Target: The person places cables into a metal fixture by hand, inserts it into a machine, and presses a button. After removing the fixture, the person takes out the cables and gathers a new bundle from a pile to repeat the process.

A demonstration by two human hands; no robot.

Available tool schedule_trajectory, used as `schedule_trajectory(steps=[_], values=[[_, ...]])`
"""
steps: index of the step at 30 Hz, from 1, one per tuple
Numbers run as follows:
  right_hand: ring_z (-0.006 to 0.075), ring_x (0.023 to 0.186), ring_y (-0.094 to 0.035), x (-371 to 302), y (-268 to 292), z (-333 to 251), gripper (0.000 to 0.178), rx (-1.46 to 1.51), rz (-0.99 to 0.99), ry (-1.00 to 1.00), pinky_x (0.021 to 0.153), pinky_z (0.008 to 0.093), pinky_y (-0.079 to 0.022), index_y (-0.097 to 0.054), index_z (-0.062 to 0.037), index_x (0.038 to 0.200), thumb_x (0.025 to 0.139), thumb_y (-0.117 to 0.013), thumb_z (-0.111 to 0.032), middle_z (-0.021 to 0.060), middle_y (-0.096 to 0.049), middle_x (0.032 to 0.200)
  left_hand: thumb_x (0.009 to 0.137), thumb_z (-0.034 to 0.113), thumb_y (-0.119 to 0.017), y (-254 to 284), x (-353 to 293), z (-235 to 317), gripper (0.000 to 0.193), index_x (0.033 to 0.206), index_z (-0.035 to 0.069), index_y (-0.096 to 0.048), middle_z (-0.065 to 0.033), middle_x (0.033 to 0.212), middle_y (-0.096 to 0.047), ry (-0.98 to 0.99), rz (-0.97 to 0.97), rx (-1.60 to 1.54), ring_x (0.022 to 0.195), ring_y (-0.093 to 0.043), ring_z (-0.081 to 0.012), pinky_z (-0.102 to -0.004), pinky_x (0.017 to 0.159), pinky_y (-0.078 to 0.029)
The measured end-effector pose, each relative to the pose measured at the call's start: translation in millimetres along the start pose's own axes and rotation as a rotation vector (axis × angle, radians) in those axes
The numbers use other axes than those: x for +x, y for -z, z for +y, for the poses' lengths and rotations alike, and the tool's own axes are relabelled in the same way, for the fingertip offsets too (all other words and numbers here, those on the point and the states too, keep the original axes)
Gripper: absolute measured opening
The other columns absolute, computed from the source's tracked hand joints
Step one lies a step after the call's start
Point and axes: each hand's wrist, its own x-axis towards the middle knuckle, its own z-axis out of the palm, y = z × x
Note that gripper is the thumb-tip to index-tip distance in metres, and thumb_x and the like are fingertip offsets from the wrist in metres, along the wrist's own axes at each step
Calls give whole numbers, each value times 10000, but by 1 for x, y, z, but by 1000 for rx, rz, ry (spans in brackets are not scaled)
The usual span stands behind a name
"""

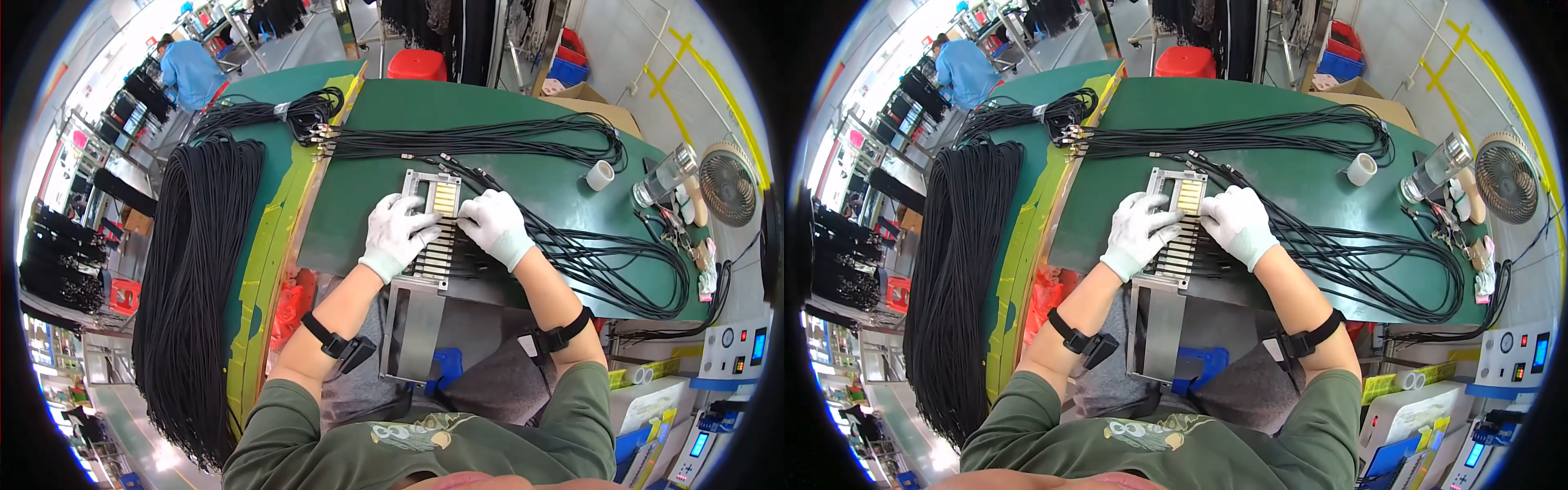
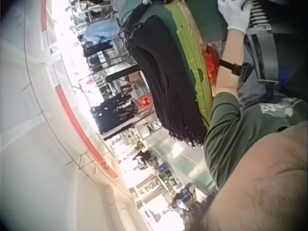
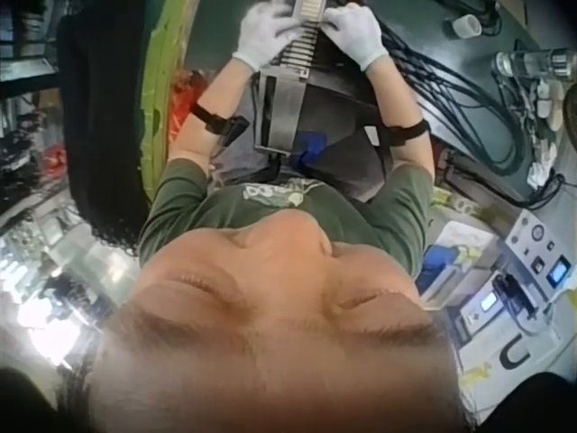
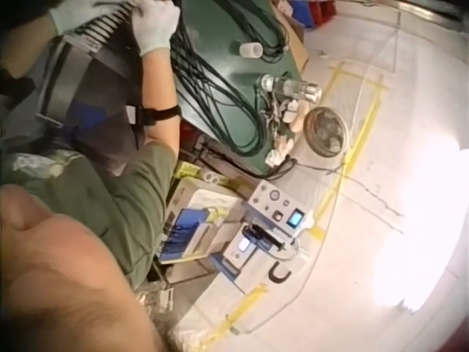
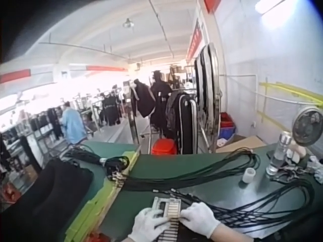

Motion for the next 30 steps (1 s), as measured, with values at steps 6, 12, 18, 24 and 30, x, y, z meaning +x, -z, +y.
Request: schedule_trajectory(steps=[6, 12, 18, 24, 30], values=[[323, 1024, -609, -3, 1, 49, 365, -86, 329, -312, 853, 439, -501, -726, -153, 1030, 800, -748, -435, 72, -681, 1067, 824, 284, -754, -3, 1, -1, 230, 1037, 209, -798, -35, 1072, -667, 28, -15, -63, 1178, -506, -371, -465, 1053, -408], [288, 924, -635, -10, -2, 77, 153, -26, 215, -383, 815, 422, -506, -759, -170, 921, 850, -717, -299, 48, -686, 889, 813, 271, -768, -8, 1, -3, 218, 1020, 212, -796, -16, 1022, -666, 16, -9, -88, 1181, -496, -361, -458, 1049, -405], [301, 931, -618, -9, 15, 70, 119, 156, 306, -331, 829, 408, -498, -747, -101, 924, 817, -732, -150, 80, -679, 899, 820, 286, -761, -4, -4, 3, 165, 961, 211, -802, 10, 958, -677, -10, -19, -77, 1103, -517, -324, -438, 1034, -397], [293, 897, -599, -5, 19, 29, 120, 382, 213, 27, 820, 400, -492, -739, -107, 908, 793, -750, -141, 59, -669, 869, 856, 293, -727, 2, -3, 14, 176, 891, 124, -758, -41, 925, -686, -17, 117, -241, 990, -587, -302, -428, 917, -449], [308, 872, -624, -3, 11, -12, 211, 414, 196, 150, 779, 420, -497, -732, -113, 922, 773, -767, -257, 77, -690, 883, 830, 187, -743, 7, 3, 10, 148, 842, 63, -662, -88, 942, -665, -81, 215, -349, 929, -605, -315, -416, 869, -462]])
